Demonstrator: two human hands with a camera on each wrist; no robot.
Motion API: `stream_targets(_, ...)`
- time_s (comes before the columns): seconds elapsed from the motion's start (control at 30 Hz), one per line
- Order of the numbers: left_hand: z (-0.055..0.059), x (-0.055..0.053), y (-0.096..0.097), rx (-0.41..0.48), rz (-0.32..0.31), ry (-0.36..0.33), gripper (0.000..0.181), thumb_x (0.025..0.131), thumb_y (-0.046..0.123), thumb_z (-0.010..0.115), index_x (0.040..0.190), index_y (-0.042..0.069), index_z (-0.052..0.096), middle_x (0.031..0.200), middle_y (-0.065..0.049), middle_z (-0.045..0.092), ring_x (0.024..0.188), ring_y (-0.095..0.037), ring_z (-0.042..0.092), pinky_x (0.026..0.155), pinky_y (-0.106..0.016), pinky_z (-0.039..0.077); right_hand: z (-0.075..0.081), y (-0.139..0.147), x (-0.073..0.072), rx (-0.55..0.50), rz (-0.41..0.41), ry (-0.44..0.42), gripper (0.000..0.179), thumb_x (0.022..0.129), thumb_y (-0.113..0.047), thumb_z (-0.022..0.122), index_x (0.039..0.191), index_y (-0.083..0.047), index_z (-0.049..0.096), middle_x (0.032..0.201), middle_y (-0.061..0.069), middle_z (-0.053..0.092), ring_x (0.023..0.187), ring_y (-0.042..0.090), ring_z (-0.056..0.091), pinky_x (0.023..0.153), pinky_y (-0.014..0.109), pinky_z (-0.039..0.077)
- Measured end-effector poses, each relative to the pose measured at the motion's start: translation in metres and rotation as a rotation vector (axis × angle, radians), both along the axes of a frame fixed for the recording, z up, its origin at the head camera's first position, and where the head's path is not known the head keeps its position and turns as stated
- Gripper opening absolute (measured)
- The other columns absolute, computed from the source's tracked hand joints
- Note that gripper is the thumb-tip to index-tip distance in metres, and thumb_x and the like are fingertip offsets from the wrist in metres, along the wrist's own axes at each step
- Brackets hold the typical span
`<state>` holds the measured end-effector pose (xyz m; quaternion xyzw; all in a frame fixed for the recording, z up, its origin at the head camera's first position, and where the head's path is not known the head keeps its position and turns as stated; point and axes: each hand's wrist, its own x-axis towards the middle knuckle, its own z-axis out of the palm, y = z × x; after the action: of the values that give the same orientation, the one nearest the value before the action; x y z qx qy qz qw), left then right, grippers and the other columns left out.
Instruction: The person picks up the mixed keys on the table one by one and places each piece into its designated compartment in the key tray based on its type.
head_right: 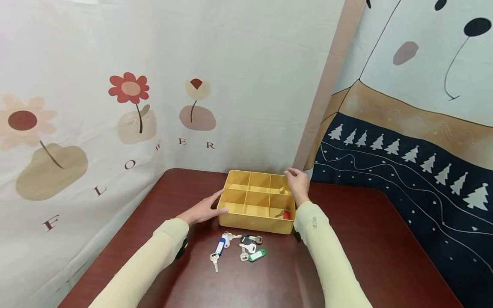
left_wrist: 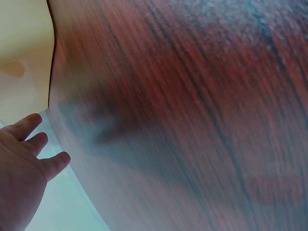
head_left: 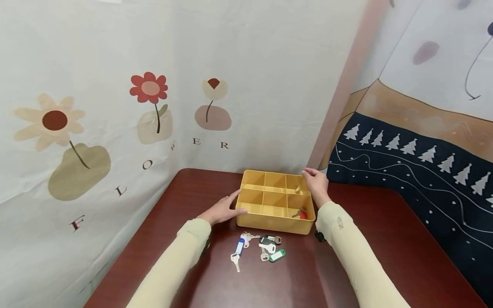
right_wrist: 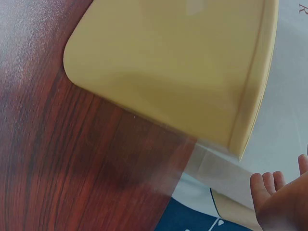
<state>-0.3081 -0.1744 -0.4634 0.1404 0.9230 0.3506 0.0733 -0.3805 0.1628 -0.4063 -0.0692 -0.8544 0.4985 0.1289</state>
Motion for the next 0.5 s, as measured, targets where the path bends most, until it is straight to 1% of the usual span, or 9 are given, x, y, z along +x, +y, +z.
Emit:
stream_targets(0.07, -0.001, 0.000, 0.001, 0.001, -0.006, 0.004, 0.095, 0.087, 0.062, 0.065, 0.160, 0.020, 0.020, 0.155, -0.026, 0.031, 0.145, -0.043, 0.022, 0.114, -0.057, 0.024, 0.000, 0.003, 0.001, -0.003, 0.013, -0.003, 0.036, 0.098, -0.029, 0.062, 0.127, -0.008, 0.068, 0.130, 0.014, 0.063, 0.121, 0.031, 0.053, 0.103, 0.044, 0.043)
stream_targets(0.2, -0.002, -0.002, 0.001, 0.004, -0.007, 0.013, 0.095, 0.087, 0.062, 0.065, 0.160, 0.020, 0.021, 0.155, -0.025, 0.032, 0.144, -0.042, 0.024, 0.113, -0.057, 0.024, -0.001, 0.008, 0.003, 0.006, 0.028, -0.013, 0.037, 0.098, -0.029, 0.062, 0.128, -0.008, 0.068, 0.131, 0.014, 0.063, 0.120, 0.032, 0.053, 0.103, 0.045, 0.043)
stream_targets(0.37, -0.002, -0.002, 0.001, 0.005, -0.012, 0.013, 0.095, 0.087, 0.062, 0.065, 0.160, 0.020, 0.020, 0.154, -0.026, 0.032, 0.144, -0.042, 0.026, 0.113, -0.057, 0.025, -0.007, 0.012, 0.007, 0.034, 0.048, -0.030, 0.039, 0.098, -0.030, 0.063, 0.129, -0.007, 0.067, 0.131, 0.014, 0.063, 0.120, 0.030, 0.054, 0.102, 0.044, 0.044)
stream_targets(0.5, -0.002, -0.002, 0.001, 0.003, -0.013, 0.013, 0.095, 0.087, 0.062, 0.065, 0.160, 0.020, 0.020, 0.154, -0.026, 0.032, 0.144, -0.042, 0.026, 0.113, -0.056, 0.025, -0.011, 0.014, 0.011, 0.058, 0.079, -0.039, 0.041, 0.099, -0.030, 0.062, 0.132, -0.006, 0.064, 0.133, 0.016, 0.061, 0.122, 0.031, 0.055, 0.102, 0.044, 0.044)
